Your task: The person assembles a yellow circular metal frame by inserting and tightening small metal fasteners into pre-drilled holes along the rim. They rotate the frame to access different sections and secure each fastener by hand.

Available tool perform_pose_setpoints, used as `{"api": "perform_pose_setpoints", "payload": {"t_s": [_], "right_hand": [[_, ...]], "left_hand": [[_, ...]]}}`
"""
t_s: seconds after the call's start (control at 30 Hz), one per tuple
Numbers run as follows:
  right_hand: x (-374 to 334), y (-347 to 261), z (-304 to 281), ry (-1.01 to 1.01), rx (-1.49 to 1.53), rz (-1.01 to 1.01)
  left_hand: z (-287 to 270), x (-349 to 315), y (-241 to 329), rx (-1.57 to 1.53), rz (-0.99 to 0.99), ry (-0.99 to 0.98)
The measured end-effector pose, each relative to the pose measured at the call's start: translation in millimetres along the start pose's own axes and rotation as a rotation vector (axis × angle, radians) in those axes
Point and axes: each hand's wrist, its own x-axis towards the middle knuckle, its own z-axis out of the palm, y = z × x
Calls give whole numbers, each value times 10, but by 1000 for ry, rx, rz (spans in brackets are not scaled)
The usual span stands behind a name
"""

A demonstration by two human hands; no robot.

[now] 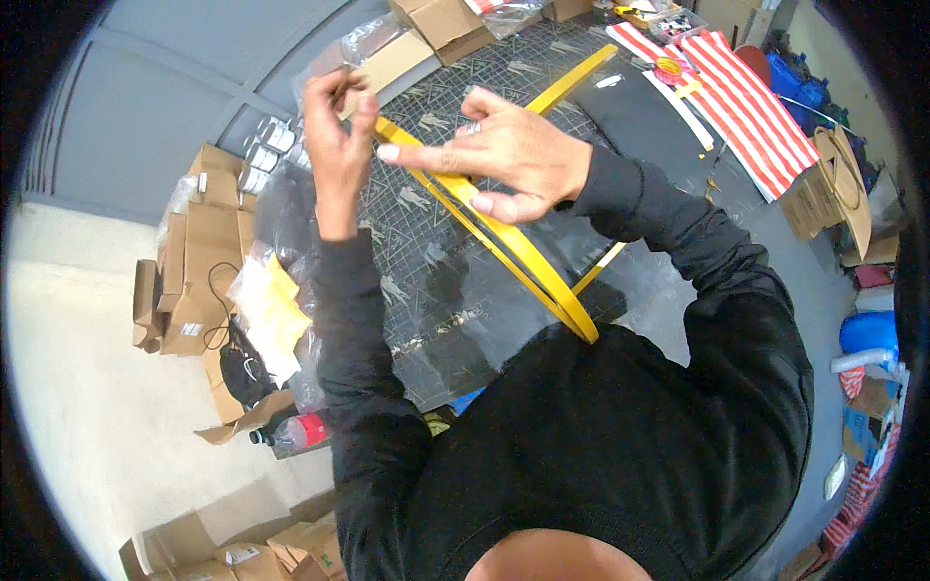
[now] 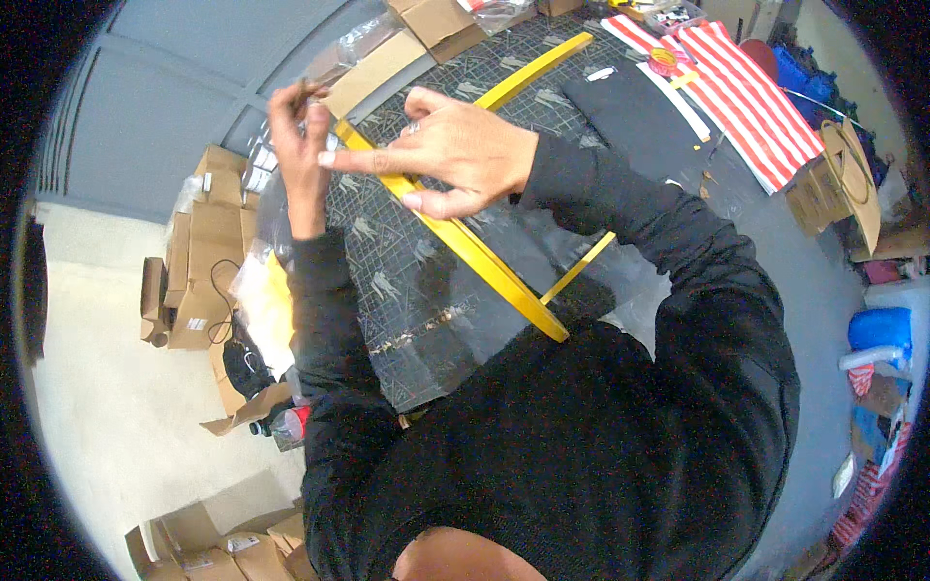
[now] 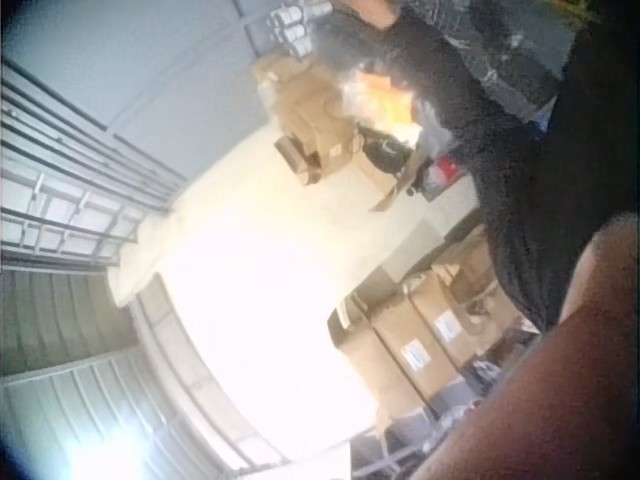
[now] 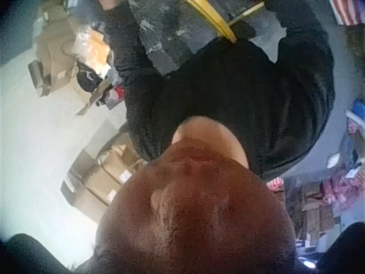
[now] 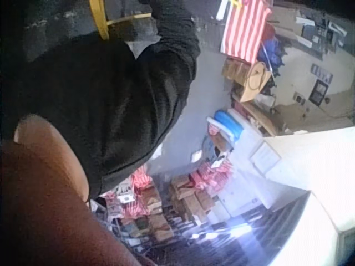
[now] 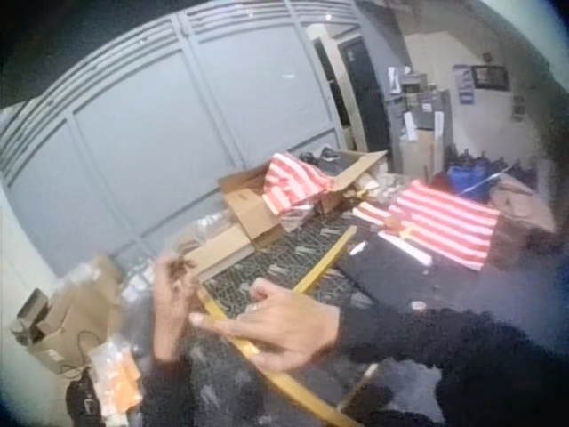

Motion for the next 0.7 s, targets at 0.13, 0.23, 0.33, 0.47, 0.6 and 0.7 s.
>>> {"api": "perform_pose_setpoints", "payload": {"t_s": [0.13, 0.23, 0.33, 0.47, 0.6, 0.7], "right_hand": [[104, -40, 80, 88, 6, -24], [49, 79, 278, 347, 20, 10], [-70, 23, 131, 567, -229, 159], [-506, 103, 134, 792, 587, 1008], [-399, 514, -189, 41, 1879, 1308], [72, 595, -142, 90, 1496, 1274]], "left_hand": [[-159, 108, -203, 10, 78, -416], [-171, -120, -193, -27, -62, -301], [-243, -259, 62, 77, -105, -197], [-344, -390, 295, 222, -91, -183], [-285, -381, 328, 247, -122, -173], [-288, -344, 330, 307, -168, -149]]}}
